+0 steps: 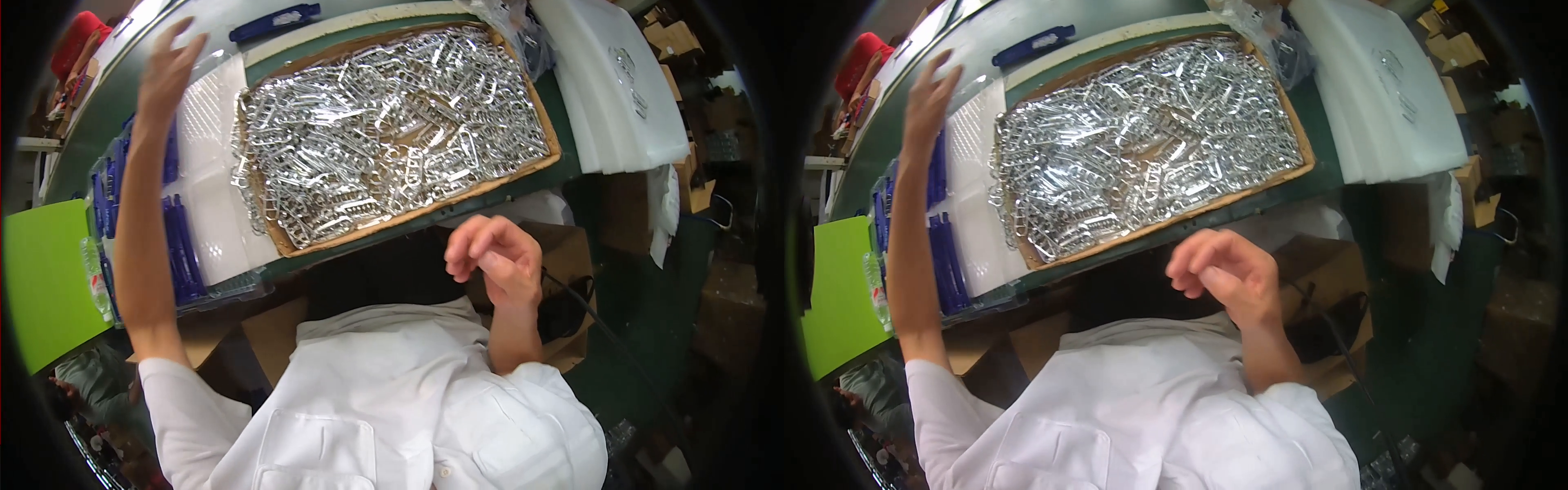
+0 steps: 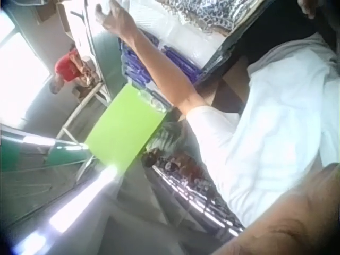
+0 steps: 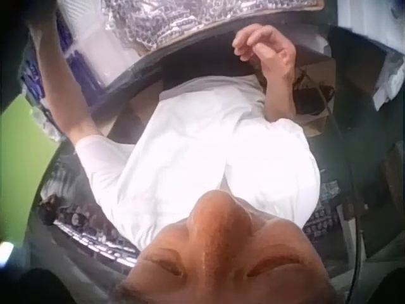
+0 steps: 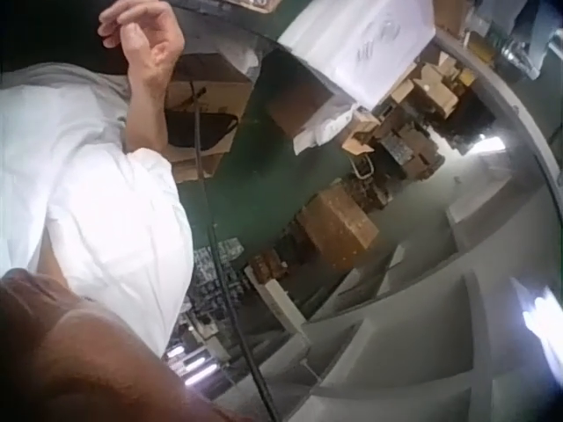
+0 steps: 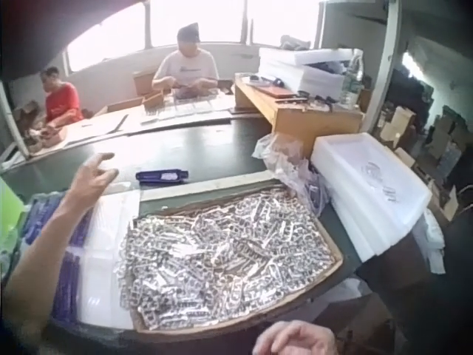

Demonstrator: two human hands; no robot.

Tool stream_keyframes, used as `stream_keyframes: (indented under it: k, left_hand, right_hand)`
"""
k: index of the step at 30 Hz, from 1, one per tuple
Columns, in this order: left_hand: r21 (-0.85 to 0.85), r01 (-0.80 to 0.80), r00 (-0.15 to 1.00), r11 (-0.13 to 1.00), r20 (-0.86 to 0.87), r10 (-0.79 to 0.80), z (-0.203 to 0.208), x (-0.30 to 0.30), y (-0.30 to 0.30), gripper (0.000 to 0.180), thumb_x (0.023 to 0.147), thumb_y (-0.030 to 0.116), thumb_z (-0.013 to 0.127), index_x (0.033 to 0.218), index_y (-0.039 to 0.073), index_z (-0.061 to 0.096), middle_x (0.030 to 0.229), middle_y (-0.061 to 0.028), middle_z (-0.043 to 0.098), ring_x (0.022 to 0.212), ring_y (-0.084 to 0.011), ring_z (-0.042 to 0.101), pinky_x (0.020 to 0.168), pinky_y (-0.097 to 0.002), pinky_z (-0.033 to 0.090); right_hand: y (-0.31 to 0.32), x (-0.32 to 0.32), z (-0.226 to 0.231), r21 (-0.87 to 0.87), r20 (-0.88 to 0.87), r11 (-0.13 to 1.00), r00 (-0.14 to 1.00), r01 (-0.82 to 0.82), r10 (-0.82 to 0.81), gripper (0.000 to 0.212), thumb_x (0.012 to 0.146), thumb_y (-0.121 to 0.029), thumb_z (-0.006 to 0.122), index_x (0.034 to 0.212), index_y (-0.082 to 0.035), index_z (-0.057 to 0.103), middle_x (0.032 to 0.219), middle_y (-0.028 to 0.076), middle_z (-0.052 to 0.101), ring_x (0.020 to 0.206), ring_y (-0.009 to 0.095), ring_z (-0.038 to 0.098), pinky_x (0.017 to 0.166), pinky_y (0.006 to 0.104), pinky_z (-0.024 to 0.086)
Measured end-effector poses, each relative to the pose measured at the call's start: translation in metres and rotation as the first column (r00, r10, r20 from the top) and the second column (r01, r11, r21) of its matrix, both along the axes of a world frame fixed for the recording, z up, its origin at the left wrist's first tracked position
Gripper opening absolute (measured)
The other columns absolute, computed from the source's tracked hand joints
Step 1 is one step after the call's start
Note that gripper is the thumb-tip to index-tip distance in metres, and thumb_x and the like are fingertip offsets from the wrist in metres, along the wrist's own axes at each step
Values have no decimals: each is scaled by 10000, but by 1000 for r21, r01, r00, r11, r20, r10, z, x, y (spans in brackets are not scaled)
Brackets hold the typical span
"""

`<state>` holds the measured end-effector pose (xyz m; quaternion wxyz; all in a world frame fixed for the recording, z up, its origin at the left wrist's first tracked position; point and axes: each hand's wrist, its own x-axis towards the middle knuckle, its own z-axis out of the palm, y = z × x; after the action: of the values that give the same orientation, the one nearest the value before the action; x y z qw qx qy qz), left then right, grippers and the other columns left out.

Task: The person assembles metal spring contacts into a blue plastic housing for a handheld electronic device by hand.

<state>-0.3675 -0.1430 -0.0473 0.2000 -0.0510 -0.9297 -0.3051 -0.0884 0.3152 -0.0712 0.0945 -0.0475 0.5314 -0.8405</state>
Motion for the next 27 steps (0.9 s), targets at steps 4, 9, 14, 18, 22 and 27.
stream_keyframes:
  k: [4, 9, 14, 18, 22, 27]
  left_hand:
    - [10, -65, 998, 998, -16, 65, 49, 154, 28, 462, 1037, 326, 679, 1444, 112, 644, 1362, -145, 705, 1112, -180, 724, 941, -300, 546]
    - [327, 59, 997, 943, -60, -41, 61, 312, 83, 420, 944, 1, 674, 1361, 45, 663, 1247, -132, 684, 917, -119, 651, 717, -257, 525]
    - [393, 272, 961, 879, -69, -267, 35, 369, 138, 486, 779, -165, 749, 1235, -1, 723, 1068, -154, 679, 794, -179, 666, 614, -272, 537]
    - [456, 305, 950, 836, -84, -300, 12, 371, 159, 442, 782, -127, 794, 1200, 10, 747, 1027, -128, 687, 715, -179, 669, 573, -278, 530]
    - [498, 316, 949, 807, -156, -275, -2, 364, 170, 441, 799, -120, 795, 1215, 19, 748, 1009, -97, 690, 673, -142, 663, 535, -275, 528]
    - [455, 336, 941, 825, -194, -276, -14, 366, 173, 515, 768, -123, 786, 1249, 59, 766, 972, -72, 666, 653, -133, 646, 515, -276, 518]
  right_hand:
    - [-22, -11, 3, -97, -42, 979, 983, -180, 177, 115, 955, -8, 610, 1048, 50, 647, 1040, 240, 687, 816, 223, 716, 663, 287, 608]
    - [-53, -5, 14, -159, -4, 933, 945, -324, 327, 83, 1006, -12, 675, 1085, 12, 682, 1113, 157, 713, 918, 147, 707, 743, 251, 587]
    - [-74, 12, 19, -146, 71, 924, 928, -354, 366, 74, 1009, -5, 686, 1080, 12, 683, 1113, 142, 712, 914, 137, 702, 741, 245, 577]
    - [-83, 24, 22, -112, 88, 927, 925, -359, 369, 82, 1012, 6, 681, 1091, 25, 673, 1109, 135, 708, 930, 132, 694, 760, 242, 571]
    - [-91, 32, 20, -123, 24, 924, 929, -363, 368, 96, 1012, 22, 674, 1104, 44, 661, 1113, 137, 700, 961, 136, 688, 789, 252, 577]
    - [-97, 38, 25, -66, 55, 950, 950, -305, 308, 102, 1001, 51, 668, 1101, 61, 650, 1122, 140, 688, 1004, 159, 692, 847, 281, 589]
